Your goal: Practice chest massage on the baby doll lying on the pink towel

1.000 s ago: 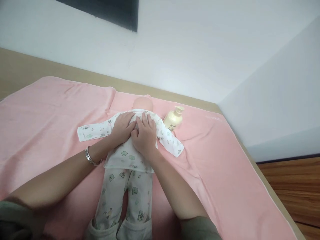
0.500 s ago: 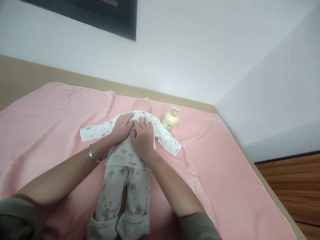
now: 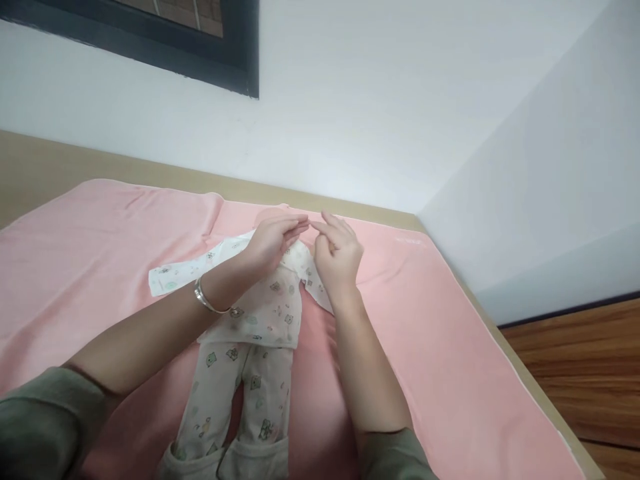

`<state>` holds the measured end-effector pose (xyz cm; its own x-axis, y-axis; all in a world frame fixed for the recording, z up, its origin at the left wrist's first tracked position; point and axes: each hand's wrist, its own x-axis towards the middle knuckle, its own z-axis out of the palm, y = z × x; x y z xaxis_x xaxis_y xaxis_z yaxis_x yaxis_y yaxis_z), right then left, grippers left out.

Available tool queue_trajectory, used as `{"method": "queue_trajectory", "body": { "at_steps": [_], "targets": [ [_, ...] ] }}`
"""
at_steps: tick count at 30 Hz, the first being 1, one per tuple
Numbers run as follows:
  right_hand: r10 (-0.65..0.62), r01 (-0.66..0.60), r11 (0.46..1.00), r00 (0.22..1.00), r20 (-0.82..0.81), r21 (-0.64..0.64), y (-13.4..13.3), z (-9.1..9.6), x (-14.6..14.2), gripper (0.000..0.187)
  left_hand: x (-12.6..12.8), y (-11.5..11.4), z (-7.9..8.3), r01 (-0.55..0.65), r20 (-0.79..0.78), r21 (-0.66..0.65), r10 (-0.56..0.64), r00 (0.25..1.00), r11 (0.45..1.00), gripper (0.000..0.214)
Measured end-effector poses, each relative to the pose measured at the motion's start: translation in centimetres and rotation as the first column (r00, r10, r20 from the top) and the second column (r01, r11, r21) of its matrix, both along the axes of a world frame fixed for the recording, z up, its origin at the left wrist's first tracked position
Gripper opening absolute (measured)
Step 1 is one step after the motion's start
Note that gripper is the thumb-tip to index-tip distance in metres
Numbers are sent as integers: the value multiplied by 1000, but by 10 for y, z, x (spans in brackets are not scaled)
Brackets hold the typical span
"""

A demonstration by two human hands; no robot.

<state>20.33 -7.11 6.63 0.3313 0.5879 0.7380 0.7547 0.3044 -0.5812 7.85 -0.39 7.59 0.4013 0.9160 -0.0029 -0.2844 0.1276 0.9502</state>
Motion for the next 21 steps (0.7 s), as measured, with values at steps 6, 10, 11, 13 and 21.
{"method": "queue_trajectory", "body": {
  "at_steps": [6,10,11,13,21],
  "targets": [
    [-125,142,983,981,-145,115,8,-5,29,26,38,3,16,122,278,-536,38,960,835,42],
    [-165,172,984,979,-117,55,15,-10,36,24,47,5,18,161,310,-584,35,950,795,44],
    [-156,157,988,983,-95,3,17,-11,35,29,49,6,19,169,311,-593,31,950,787,44],
    [-107,102,987,994,-37,-121,20,-14,32,41,51,8,22,186,322,-603,23,946,776,45],
    [-91,153,944,973,214,-294,23,-21,13,57,35,8,35,227,401,-678,94,911,699,49]
  ]
}}
